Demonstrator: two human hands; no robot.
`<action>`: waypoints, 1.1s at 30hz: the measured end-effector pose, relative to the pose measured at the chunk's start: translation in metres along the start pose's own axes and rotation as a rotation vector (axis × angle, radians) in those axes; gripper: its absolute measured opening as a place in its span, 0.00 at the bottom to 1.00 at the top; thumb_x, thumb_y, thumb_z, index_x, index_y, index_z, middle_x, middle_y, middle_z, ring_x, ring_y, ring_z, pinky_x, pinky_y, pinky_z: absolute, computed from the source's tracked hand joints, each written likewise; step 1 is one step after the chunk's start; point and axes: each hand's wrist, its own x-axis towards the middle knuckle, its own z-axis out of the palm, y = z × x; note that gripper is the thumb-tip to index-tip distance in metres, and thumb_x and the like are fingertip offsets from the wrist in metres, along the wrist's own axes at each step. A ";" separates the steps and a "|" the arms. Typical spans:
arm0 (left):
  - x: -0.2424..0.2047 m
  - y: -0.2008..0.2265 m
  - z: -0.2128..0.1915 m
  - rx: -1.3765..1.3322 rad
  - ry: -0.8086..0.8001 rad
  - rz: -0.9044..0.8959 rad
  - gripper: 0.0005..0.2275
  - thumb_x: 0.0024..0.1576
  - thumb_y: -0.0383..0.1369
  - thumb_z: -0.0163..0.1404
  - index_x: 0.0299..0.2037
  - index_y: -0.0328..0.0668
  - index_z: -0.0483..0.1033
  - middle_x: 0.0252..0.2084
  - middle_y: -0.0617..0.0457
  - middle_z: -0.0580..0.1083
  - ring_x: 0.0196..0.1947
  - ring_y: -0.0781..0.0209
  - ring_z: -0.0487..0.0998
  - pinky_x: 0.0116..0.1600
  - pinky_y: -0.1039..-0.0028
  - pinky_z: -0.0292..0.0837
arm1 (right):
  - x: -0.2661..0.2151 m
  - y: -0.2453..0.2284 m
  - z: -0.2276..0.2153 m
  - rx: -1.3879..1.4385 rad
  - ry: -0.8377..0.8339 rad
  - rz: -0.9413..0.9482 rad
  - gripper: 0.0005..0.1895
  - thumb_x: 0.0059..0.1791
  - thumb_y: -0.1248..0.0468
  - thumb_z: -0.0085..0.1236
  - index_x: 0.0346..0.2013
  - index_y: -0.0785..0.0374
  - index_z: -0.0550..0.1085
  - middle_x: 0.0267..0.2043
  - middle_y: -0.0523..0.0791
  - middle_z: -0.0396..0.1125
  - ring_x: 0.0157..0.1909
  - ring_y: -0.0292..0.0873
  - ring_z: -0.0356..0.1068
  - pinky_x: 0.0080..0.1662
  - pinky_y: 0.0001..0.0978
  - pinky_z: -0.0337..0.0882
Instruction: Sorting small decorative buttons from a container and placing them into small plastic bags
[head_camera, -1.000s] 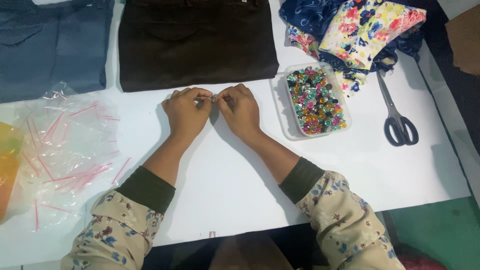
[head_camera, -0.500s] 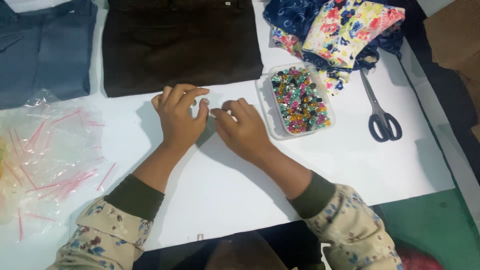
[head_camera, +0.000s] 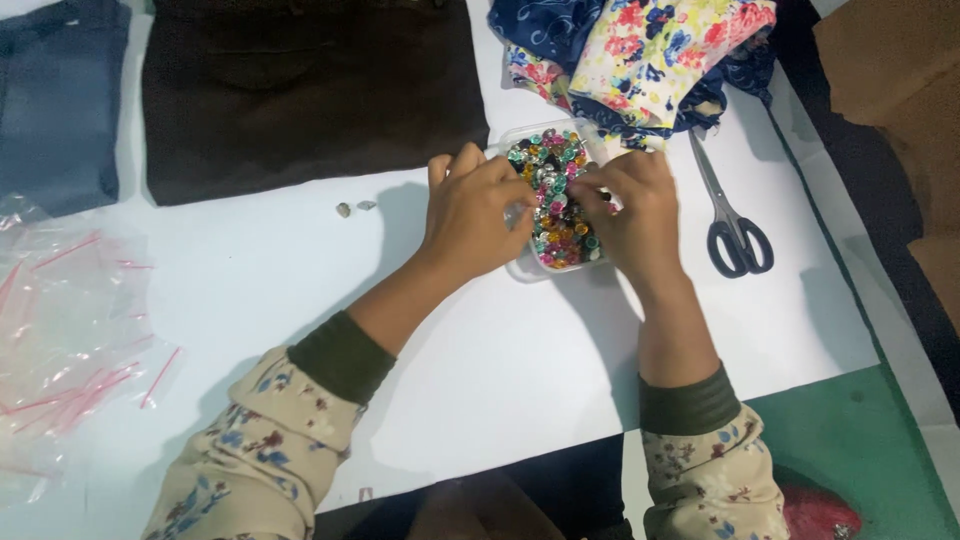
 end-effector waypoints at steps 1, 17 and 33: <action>0.005 -0.001 0.004 -0.005 -0.002 0.000 0.03 0.45 0.33 0.60 0.27 0.54 0.80 0.31 0.60 0.72 0.39 0.56 0.69 0.51 0.57 0.54 | -0.001 -0.001 0.003 -0.004 -0.002 0.003 0.08 0.45 0.69 0.73 0.35 0.55 0.83 0.35 0.47 0.68 0.41 0.54 0.66 0.44 0.45 0.68; 0.018 0.010 0.006 0.042 -0.239 -0.090 0.07 0.42 0.38 0.65 0.26 0.50 0.82 0.33 0.58 0.64 0.42 0.54 0.65 0.50 0.55 0.51 | 0.002 -0.017 0.001 0.011 -0.212 0.266 0.06 0.43 0.71 0.72 0.34 0.60 0.84 0.36 0.49 0.67 0.44 0.50 0.65 0.46 0.40 0.67; 0.009 -0.002 0.023 -0.080 -0.002 -0.103 0.04 0.49 0.36 0.62 0.31 0.60 0.80 0.30 0.65 0.73 0.40 0.61 0.73 0.50 0.60 0.58 | 0.006 -0.024 -0.014 0.203 -0.212 0.346 0.05 0.51 0.64 0.70 0.36 0.62 0.83 0.31 0.48 0.70 0.34 0.46 0.67 0.42 0.36 0.67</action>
